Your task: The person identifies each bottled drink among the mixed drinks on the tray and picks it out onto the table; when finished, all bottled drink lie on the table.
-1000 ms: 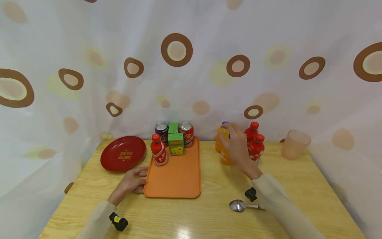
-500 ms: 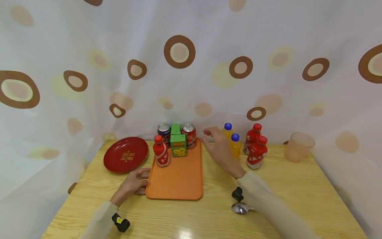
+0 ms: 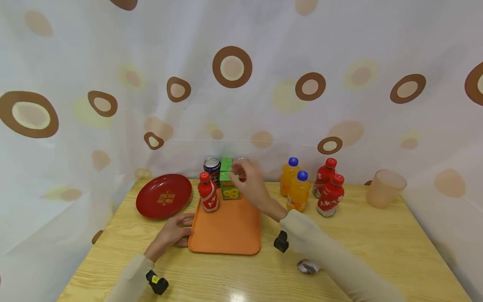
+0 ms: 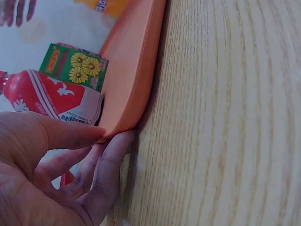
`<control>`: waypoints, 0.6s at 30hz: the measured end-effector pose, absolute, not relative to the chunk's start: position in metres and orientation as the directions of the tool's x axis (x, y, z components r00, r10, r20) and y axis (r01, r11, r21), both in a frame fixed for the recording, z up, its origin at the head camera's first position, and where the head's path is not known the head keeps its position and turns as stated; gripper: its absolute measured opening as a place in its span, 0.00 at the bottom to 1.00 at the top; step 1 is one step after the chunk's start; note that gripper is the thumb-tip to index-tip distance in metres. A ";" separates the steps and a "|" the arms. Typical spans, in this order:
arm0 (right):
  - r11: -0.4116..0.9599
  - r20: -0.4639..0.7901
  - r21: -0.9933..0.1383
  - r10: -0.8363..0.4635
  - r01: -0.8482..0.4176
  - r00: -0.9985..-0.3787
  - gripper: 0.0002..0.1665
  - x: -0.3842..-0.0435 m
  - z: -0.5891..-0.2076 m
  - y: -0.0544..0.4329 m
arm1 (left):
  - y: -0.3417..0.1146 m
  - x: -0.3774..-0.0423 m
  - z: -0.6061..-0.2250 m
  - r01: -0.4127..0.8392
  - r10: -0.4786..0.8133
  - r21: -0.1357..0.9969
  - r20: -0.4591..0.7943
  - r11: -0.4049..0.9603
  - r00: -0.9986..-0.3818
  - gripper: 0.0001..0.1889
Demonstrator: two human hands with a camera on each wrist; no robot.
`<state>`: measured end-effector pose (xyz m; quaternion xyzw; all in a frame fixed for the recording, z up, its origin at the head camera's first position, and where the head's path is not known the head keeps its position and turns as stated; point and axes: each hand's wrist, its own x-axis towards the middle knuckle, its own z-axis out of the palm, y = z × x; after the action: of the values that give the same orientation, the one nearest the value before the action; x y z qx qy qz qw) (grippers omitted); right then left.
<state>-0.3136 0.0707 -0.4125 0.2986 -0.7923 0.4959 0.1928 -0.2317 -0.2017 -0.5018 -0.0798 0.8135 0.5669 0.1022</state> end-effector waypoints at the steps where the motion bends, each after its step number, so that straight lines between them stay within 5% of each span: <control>1: 0.307 0.585 -0.698 -0.276 -0.647 -0.763 0.15 -0.313 -0.411 0.065 | -0.201 -0.232 -0.501 -0.248 -0.012 0.905 -0.260 0.345 -0.965 0.30; 8: 0.241 0.504 -0.784 -0.291 -0.572 -0.813 0.22 -0.319 -0.410 0.018 | -0.204 -0.235 -0.499 -0.246 -0.020 0.903 -0.255 0.352 -0.967 0.29; 14: 0.346 0.426 -0.747 -0.408 -0.568 -0.808 0.32 -0.319 -0.438 -0.004 | -0.204 -0.233 -0.501 -0.259 -0.014 0.909 -0.269 0.325 -0.963 0.30; 18: 0.394 0.436 -0.725 -0.372 -0.565 -0.819 0.35 -0.318 -0.447 -0.011 | -0.203 -0.231 -0.502 -0.254 -0.011 0.912 -0.265 0.322 -0.964 0.29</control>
<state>-0.3177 -0.0112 -0.4472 0.2826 -0.8285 0.4725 0.1021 -0.2307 -0.2031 -0.5016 -0.0824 0.8061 0.5764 0.1053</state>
